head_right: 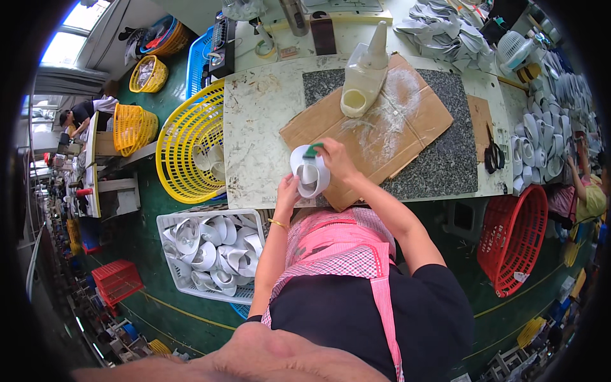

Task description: The person applies liquid adhesive to shoe heel components using a brush.

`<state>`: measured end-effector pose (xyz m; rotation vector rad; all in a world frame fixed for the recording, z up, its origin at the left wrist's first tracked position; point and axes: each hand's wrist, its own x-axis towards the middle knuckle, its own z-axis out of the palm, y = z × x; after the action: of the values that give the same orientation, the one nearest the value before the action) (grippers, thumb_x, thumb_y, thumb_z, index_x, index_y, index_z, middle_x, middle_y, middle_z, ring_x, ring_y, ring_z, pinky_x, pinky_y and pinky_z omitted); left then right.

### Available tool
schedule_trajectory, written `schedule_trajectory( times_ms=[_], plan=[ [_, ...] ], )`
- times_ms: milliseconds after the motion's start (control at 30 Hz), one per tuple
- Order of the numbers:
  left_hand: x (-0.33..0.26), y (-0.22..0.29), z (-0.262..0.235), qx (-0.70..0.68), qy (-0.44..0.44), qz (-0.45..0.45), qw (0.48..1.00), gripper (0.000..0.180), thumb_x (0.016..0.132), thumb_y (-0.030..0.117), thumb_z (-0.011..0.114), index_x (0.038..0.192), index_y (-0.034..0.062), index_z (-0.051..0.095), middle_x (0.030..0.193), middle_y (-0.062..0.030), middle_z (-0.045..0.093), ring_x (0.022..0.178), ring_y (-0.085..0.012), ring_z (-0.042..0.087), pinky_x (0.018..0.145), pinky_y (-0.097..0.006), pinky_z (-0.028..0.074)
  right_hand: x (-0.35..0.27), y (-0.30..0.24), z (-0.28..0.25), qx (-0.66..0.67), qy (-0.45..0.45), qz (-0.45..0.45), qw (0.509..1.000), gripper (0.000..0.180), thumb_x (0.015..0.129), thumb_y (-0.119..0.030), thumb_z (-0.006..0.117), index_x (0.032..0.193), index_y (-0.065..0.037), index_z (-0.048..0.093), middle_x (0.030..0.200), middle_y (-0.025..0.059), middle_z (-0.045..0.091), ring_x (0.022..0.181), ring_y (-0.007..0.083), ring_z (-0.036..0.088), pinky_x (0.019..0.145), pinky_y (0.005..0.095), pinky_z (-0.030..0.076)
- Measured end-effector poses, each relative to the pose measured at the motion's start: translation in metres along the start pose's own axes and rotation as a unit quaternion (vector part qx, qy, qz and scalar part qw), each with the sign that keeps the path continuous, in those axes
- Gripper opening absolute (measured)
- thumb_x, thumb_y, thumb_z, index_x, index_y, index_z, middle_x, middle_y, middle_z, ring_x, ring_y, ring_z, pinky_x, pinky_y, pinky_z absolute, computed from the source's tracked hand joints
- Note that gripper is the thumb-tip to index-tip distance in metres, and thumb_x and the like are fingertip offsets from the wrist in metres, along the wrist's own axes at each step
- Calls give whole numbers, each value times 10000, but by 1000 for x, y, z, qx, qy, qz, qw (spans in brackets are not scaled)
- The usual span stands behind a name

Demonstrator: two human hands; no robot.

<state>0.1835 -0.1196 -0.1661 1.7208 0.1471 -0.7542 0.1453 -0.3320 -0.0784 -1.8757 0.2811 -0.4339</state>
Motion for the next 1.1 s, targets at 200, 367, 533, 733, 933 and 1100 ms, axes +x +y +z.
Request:
schedule_trajectory(
  times_ms=[200,367,533,733,933,1100],
  plan=[
    [-13,19,4,-151,-77,-6,985,485,937,200,586,1343,-15,434,1088,-57,630,907,-103,604,727,-233,500,21,13,-20,-1,-142,-156,977,95,850,12,569,916,0,637,803,130,619,725,223,649,650,307,509],
    [-15,25,4,-120,-54,-7,991,468,937,184,585,1336,-22,449,1097,-58,623,936,-89,586,770,-214,475,18,30,-64,33,-247,43,967,102,869,2,571,951,4,631,807,113,625,738,217,639,661,298,504],
    [-16,24,3,-153,-67,-9,986,495,920,151,607,1345,-17,415,1162,-84,597,984,-116,586,796,-236,489,-4,-4,-12,-26,-41,18,999,116,882,-51,584,967,5,641,839,109,639,728,184,651,649,295,502],
    [-24,35,8,-221,-74,24,972,512,864,48,660,1281,18,364,1154,-112,584,1010,-162,587,805,-265,507,0,-10,30,14,-53,-12,998,137,894,-118,596,908,7,652,786,120,665,674,179,682,581,315,502],
    [-29,36,9,-187,-71,31,979,520,836,1,673,1254,57,368,1066,-122,598,942,-154,593,730,-237,502,4,7,-8,-33,-16,109,993,156,896,-118,592,838,17,645,678,116,659,631,182,690,511,304,479],
    [-31,39,9,-183,-83,14,979,504,847,13,667,1251,81,375,1006,-105,620,862,-126,600,670,-225,486,-23,-9,-5,10,14,100,995,168,897,-119,587,803,11,636,659,126,651,571,195,666,503,316,472]
  ],
)
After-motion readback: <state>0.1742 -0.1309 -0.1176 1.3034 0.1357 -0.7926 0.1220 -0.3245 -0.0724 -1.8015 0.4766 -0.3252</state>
